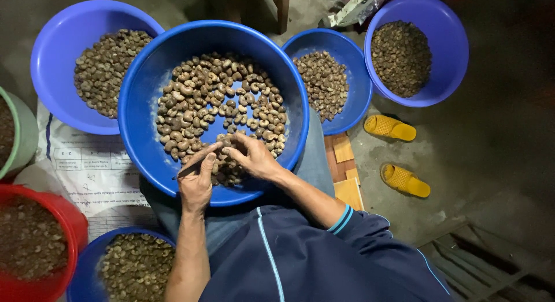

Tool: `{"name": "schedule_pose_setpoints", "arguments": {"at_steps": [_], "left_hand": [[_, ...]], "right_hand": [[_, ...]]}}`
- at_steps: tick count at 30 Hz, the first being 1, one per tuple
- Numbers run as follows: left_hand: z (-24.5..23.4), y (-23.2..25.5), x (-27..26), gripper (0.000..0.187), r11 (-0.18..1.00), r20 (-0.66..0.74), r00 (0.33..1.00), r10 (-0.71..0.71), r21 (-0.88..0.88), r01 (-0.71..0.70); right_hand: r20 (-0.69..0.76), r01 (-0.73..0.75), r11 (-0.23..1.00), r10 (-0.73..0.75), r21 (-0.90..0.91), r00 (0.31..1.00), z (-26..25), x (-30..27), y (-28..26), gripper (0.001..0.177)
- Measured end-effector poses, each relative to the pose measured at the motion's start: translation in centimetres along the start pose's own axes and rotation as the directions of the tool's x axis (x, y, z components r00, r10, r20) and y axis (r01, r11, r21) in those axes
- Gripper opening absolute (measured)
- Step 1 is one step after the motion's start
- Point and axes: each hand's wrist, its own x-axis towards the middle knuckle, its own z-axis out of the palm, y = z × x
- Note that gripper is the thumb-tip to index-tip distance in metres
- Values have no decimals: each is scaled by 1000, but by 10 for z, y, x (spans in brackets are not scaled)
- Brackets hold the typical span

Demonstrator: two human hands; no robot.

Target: A person sits on the floor and uses a small metal tool to crack open nuts, sorting the shells and kernels into different colored plastic bowls.

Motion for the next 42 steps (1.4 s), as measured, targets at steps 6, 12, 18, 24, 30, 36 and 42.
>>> {"name": "schedule_pose_setpoints", "arguments": {"at_steps": [6,12,18,24,30,36,42], "left_hand": [[3,-2,1,19,998,14,998,64,6,-64],[2,0,2,17,996,44,995,84,11,-85],[-4,-13,-3,20,1000,-25,999,26,-4,-26],[0,-12,-2,18,1000,-58,998,25,3,-25],[-2,-27,-2,17,1000,-54,998,-12,-10,12],[0,-22,-2,19,995,-104,994,-40,-91,31],[0,-20,-3,19,1000,-101,995,-10,-24,7]], "right_hand": [[57,-9,998,5,69,998,-1,0,-2,32],[139,-3,966,-34,258,990,-3,1,6,37],[-12,64,945,-64,320,998,-2,4,1,33],[-446,279,952,-197,126,873,-83,8,0,28],[-592,78,994,-15,82,806,-173,-1,73,28],[-540,119,986,-163,-115,826,-171,-30,77,38],[-139,324,842,-417,-433,898,-94,-23,-15,17]]}}
